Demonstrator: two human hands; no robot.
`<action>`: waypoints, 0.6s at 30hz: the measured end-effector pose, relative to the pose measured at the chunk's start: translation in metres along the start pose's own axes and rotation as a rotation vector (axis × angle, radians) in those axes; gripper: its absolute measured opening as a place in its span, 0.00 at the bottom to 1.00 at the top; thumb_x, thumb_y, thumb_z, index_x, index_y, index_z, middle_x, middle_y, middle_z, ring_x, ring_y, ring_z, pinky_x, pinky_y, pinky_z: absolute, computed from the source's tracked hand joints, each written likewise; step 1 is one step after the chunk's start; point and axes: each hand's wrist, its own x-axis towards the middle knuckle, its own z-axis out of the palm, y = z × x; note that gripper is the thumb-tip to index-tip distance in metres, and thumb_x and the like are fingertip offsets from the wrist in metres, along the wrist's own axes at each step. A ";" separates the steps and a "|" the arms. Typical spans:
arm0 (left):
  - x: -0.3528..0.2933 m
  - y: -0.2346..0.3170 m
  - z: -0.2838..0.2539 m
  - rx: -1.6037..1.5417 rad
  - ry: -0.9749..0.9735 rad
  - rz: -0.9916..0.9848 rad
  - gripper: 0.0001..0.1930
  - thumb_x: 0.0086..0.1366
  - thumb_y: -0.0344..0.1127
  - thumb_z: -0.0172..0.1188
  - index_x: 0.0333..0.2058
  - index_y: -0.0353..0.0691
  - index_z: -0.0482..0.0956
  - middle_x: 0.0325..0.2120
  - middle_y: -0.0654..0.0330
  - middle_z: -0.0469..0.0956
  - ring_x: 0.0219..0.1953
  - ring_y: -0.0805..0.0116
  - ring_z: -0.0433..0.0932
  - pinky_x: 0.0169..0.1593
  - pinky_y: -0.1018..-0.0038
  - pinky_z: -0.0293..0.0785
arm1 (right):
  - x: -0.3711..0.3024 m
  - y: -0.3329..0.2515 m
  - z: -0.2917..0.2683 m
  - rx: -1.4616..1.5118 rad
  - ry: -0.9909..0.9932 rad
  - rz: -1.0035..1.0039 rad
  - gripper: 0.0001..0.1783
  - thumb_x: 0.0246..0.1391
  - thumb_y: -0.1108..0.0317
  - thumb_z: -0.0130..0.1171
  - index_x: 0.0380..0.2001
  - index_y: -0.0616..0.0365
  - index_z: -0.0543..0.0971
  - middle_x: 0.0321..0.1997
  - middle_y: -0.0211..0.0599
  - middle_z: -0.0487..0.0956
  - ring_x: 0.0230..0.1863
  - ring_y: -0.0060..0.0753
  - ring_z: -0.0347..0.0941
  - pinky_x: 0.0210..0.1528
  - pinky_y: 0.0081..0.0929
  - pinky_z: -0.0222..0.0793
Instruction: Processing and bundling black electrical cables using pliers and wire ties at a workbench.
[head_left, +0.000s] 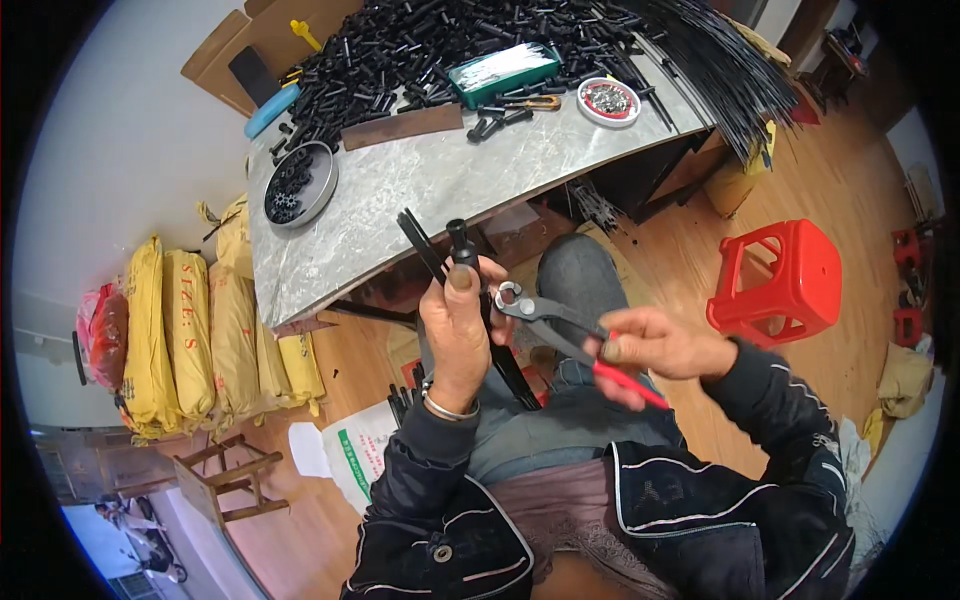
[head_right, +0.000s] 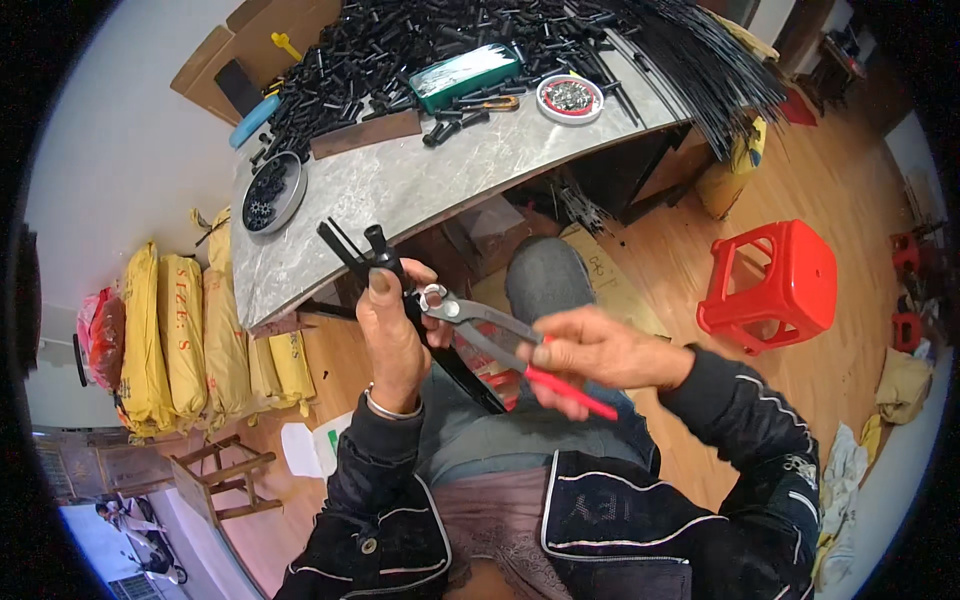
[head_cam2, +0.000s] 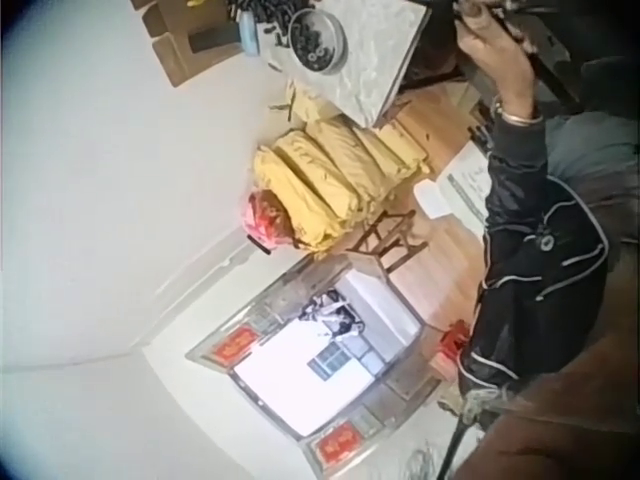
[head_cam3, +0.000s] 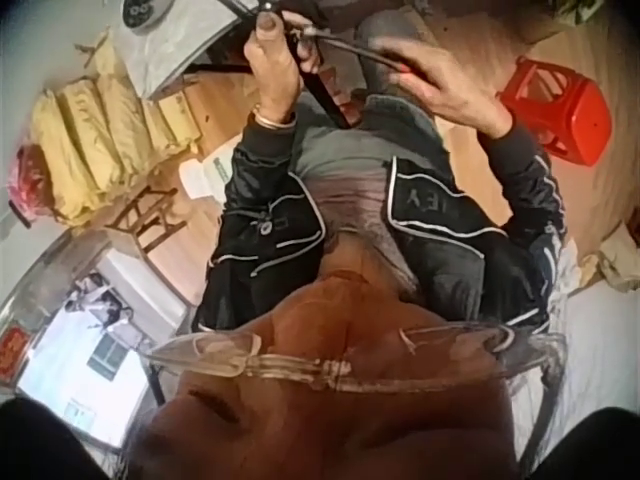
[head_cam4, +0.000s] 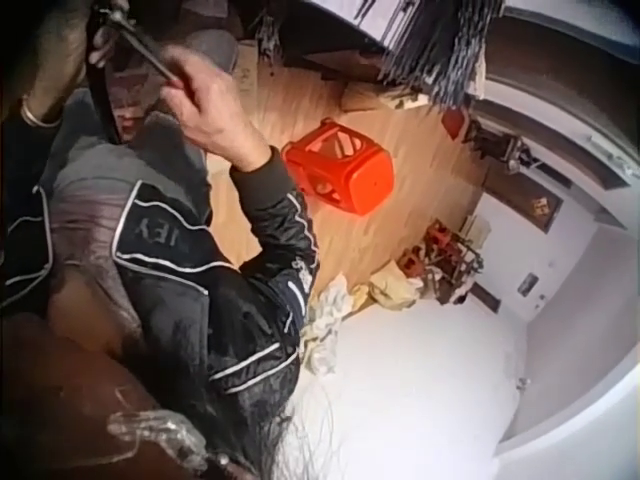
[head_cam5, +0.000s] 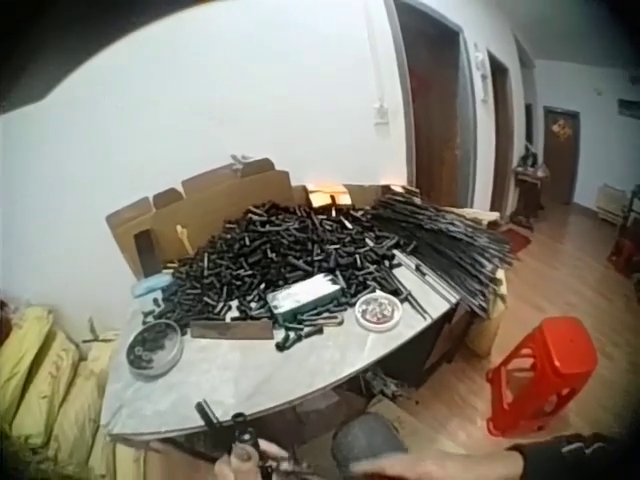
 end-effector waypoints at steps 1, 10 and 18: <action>0.001 0.002 0.001 -0.005 -0.016 0.003 0.31 0.67 0.64 0.47 0.32 0.34 0.72 0.12 0.64 0.65 0.11 0.77 0.63 0.15 0.80 0.59 | -0.001 0.007 0.005 0.328 -0.123 0.071 0.10 0.59 0.71 0.51 0.43 0.62 0.69 0.23 0.36 0.75 0.20 0.28 0.74 0.24 0.24 0.71; -0.004 0.002 -0.002 -0.037 -0.042 -0.019 0.31 0.66 0.63 0.48 0.32 0.33 0.73 0.11 0.65 0.64 0.10 0.78 0.62 0.14 0.80 0.60 | 0.002 -0.011 -0.017 -0.702 0.287 -0.542 0.16 0.53 0.68 0.60 0.42 0.63 0.70 0.33 0.42 0.78 0.35 0.35 0.77 0.35 0.32 0.70; -0.007 0.003 0.000 -0.043 -0.096 0.000 0.32 0.65 0.64 0.49 0.34 0.33 0.73 0.11 0.66 0.63 0.10 0.78 0.62 0.15 0.81 0.59 | 0.001 0.017 -0.004 0.405 -0.396 0.150 0.11 0.57 0.66 0.57 0.36 0.60 0.68 0.18 0.35 0.74 0.14 0.24 0.71 0.17 0.21 0.68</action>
